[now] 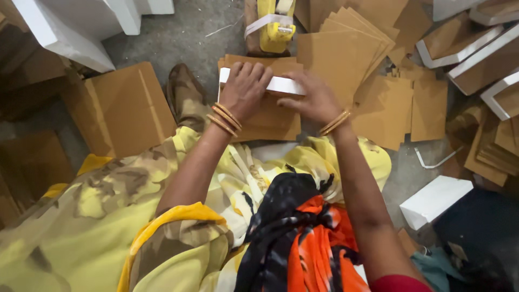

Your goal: The person assembles small cardboard boxes by inserting white foam inserts into brown cardboard shells and sealing them with a handheld tape dispenser. The person works one at a time, repeatedly picking up components, taping the seams, and setting the finished boxes aside.

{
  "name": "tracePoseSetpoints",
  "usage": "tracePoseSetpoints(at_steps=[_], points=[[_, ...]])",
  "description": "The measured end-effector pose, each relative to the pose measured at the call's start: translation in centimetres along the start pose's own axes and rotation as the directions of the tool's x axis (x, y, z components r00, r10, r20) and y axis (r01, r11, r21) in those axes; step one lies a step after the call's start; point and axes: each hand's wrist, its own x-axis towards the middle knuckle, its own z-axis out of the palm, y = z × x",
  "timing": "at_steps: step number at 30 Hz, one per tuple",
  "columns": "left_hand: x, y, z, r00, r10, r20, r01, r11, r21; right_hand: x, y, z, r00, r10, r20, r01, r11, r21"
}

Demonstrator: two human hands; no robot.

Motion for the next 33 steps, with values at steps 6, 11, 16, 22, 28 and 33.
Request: tracePoseSetpoints(at_steps=[6, 11, 16, 22, 28, 33], points=[[-0.6, -3.1, -0.9, 0.985, -0.152, 0.078, 0.156, 0.986, -0.052, -0.9, -1.4, -1.9, 0.985, 0.16, -0.061, -0.169, 0.963, -0.209], [-1.4, -4.7, -1.0, 0.989, -0.126, 0.081, 0.145, 0.943, -0.3, 1.3, 2.3, -5.4, 0.99, 0.002, 0.14, -0.061, 0.906, 0.419], [-1.1, -4.6, -0.8, 0.979, -0.15, 0.134, 0.186, 0.93, -0.316, 9.1, 6.4, -4.4, 0.897, 0.433, 0.093, -0.383, 0.652, 0.654], [-1.0, -4.5, -1.0, 0.985, -0.152, 0.083, 0.17, 0.932, -0.32, 14.5, 5.5, -0.5, 0.909, 0.411, 0.06, -0.356, 0.695, 0.625], [1.4, -3.5, 1.8, 0.986, -0.135, 0.094, 0.162, 0.898, -0.409, 2.8, -0.4, 2.8, 0.954, 0.298, 0.022, -0.182, 0.521, 0.834], [2.7, -4.1, 3.4, 0.98, -0.152, 0.129, 0.193, 0.886, -0.422, -0.3, -0.6, 8.0, 0.851, 0.501, 0.157, -0.338, 0.294, 0.894]])
